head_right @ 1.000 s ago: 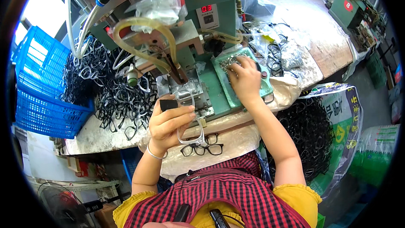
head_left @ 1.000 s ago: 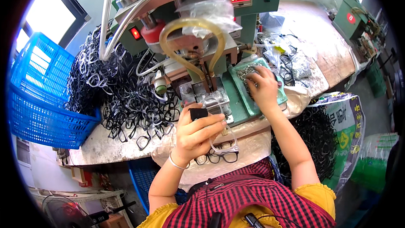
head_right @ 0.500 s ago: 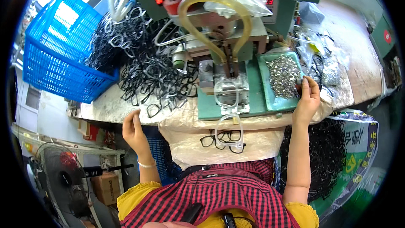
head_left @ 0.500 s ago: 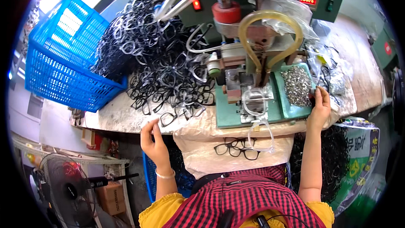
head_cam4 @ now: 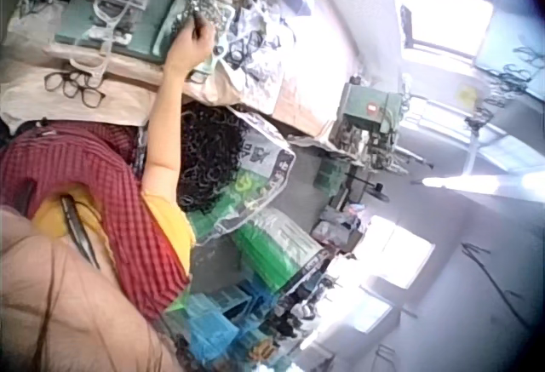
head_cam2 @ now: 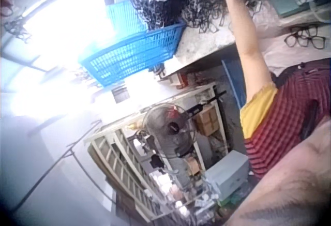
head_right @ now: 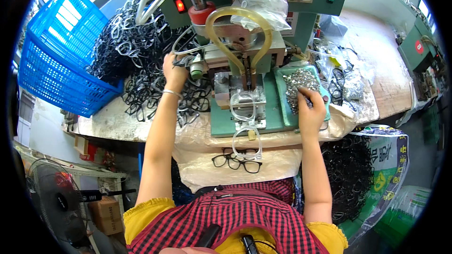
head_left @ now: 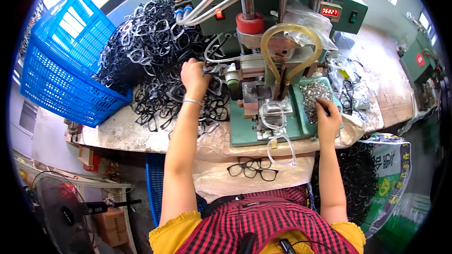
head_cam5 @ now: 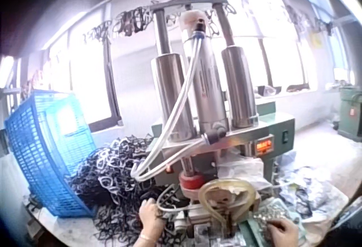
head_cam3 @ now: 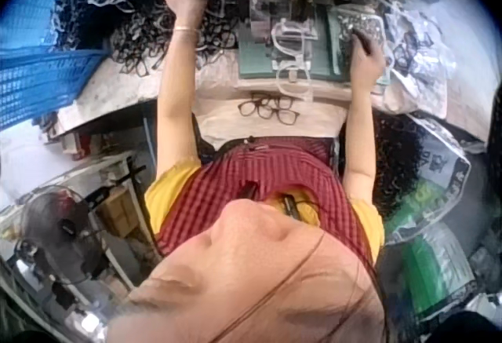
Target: The person repeatedly picks up eyeglass frames, places them into a press machine, and activates the press to secure components. Finished frames are set aside on the table. The process is repeated continuously with multiple frames.
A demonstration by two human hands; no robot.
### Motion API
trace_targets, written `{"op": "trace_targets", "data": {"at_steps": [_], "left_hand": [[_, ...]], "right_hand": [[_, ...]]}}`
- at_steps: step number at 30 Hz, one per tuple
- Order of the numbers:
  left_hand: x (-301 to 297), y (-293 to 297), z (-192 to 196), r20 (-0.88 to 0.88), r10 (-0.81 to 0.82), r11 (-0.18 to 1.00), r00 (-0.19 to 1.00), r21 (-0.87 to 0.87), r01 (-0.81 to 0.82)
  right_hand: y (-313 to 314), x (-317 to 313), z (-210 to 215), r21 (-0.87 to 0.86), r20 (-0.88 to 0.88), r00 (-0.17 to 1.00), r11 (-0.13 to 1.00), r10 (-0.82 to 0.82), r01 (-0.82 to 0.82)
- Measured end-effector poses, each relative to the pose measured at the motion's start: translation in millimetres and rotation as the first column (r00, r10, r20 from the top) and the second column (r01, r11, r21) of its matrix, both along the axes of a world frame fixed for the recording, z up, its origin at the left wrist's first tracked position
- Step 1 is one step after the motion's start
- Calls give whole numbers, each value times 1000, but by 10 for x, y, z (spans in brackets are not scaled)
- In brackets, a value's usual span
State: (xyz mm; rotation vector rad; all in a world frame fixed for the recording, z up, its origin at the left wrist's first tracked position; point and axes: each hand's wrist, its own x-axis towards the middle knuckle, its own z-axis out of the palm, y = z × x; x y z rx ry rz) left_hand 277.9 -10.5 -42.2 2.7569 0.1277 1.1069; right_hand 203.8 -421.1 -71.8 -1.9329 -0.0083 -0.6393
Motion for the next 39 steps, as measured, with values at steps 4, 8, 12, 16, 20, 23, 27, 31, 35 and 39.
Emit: {"op": "trace_targets", "data": {"at_steps": [4,8,12,16,20,23,27,31,35,39], "left_hand": [[11,239,31,346,-174,866,922,-392,311],[-313,22,488,694,18,285,719,-693,662],[-649,-283,571,586,-74,369,807,-736,568],[-981,-604,105,392,-93,217,915,-889,403],[-1212,-575,-350,418,-52,-23,907,-908,417],[-1317,-800,86,652,-218,-57,726,-752,657],[-1376,-1237,956,699,-508,223,503,-458,861],[-1213,-1263,1004,672,-513,269,534,-465,844],[-1422,-1299,683,413,-698,497,585,-308,811],[-1425,-1561,651,218,-859,439,463,-150,886]], "right_hand": [[-397,-400,-61,-100,64,989,985,-137,143],[-284,-499,210,-64,10,999,997,45,-44],[275,-195,748,-36,113,920,927,375,-373],[709,-24,630,221,150,907,881,393,-419],[824,-73,558,398,162,916,825,367,-401],[834,-89,584,496,140,876,733,462,-466],[906,-150,762,604,81,842,646,534,-467],[903,-416,1000,560,62,843,680,535,-473],[503,-206,807,-26,93,872,876,481,-481],[-86,171,117,-610,-47,998,792,-52,13]]}}
